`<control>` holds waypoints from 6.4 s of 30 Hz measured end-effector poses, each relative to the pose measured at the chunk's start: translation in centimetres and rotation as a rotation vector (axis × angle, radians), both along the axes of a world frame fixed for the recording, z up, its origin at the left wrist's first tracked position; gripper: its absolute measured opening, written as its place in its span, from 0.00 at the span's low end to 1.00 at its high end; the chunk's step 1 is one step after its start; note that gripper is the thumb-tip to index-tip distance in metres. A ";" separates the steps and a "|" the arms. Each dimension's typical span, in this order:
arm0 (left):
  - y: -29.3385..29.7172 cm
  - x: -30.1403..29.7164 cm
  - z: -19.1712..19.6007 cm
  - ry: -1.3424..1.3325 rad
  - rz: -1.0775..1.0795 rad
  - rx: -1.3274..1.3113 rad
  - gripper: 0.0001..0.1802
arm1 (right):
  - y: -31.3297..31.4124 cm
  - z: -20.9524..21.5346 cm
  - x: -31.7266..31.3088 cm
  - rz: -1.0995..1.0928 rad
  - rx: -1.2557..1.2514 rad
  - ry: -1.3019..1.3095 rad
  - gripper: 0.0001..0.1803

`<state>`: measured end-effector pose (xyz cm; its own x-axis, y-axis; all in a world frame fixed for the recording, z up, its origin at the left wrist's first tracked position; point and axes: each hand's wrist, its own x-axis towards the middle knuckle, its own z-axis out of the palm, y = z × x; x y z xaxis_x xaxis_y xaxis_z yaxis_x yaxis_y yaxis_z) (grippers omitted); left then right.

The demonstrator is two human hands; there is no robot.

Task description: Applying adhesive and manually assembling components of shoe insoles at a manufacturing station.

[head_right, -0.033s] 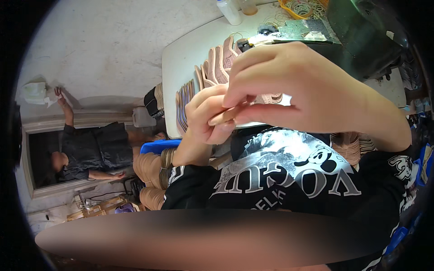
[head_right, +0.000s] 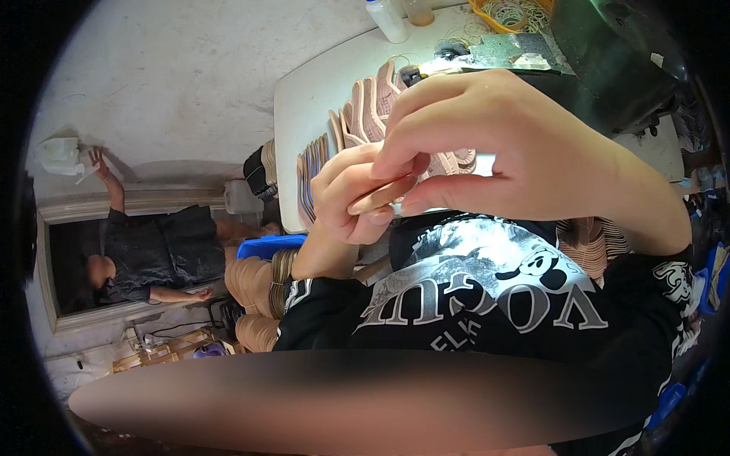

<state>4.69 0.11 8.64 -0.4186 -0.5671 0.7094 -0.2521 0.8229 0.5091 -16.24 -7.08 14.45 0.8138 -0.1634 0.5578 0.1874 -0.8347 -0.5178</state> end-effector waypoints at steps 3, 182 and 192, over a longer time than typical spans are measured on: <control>-0.2 0.4 -0.4 0.024 -0.037 -0.173 0.23 | -0.5 -0.2 0.1 0.111 0.250 -0.030 0.17; -2.5 -1.6 -6.5 0.919 0.043 0.964 0.22 | -1.5 -14.7 3.5 0.166 1.610 -0.180 0.27; -2.8 -2.1 -7.1 0.832 0.124 0.878 0.15 | -4.5 -15.0 3.2 0.217 1.327 0.338 0.13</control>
